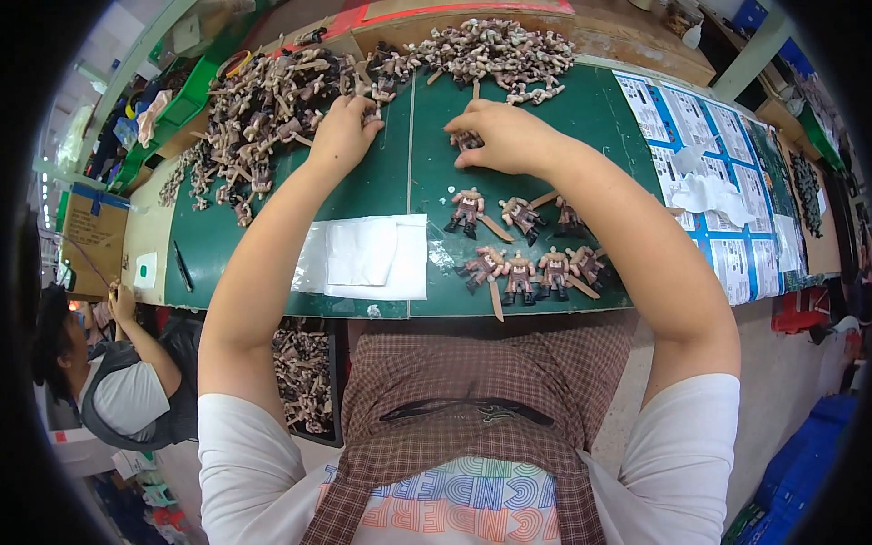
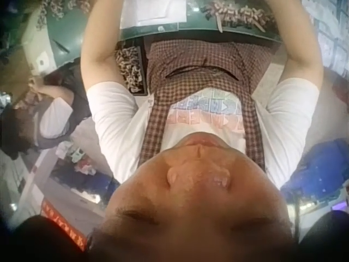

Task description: The person assembles toy figurines by attaching parts together by hand, wipes them with a cloth, lines the figurines up on the table, and applies glue to them using a squeeze bottle.

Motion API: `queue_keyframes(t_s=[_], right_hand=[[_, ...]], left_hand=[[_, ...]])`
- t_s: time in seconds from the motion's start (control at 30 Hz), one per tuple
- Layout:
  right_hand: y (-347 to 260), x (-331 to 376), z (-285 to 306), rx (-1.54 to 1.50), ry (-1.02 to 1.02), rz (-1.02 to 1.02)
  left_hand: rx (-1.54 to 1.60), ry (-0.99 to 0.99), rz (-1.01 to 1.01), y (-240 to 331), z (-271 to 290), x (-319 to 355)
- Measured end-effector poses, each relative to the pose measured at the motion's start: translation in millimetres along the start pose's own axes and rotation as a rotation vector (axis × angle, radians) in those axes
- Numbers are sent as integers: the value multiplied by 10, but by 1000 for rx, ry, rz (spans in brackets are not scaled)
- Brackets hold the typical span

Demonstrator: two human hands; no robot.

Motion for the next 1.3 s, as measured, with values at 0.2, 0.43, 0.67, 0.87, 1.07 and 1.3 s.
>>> queue_keyframes(t_s=[0.2,0.43,0.67,0.87,1.07,1.3], right_hand=[[-194,47,-33,-38,34,35],[-23,-187,-135,-56,212,17],[-151,-231,-98,-61,260,-22],[343,376,365,-137,-4,-158],[505,721,441,237,212,-435],[437,678,275,-48,-15,-92]], left_hand=[[34,-11,-23,256,19,229],[887,-321,397,599,-150,114],[-150,-36,51,267,-72,-329],[-281,-89,-43,339,-150,-334],[-185,-65,86,416,-228,-269],[-75,-124,83,427,-246,-374]])
Point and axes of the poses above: each hand's wrist, its own x-axis away from the middle knuckle, its own z-axis out of the back of the hand, y = z × x, the point moved 4 cm from there along -x, towards the middle knuckle, and after that the axes turned 3 degrees about z, right-handed, at the moved point
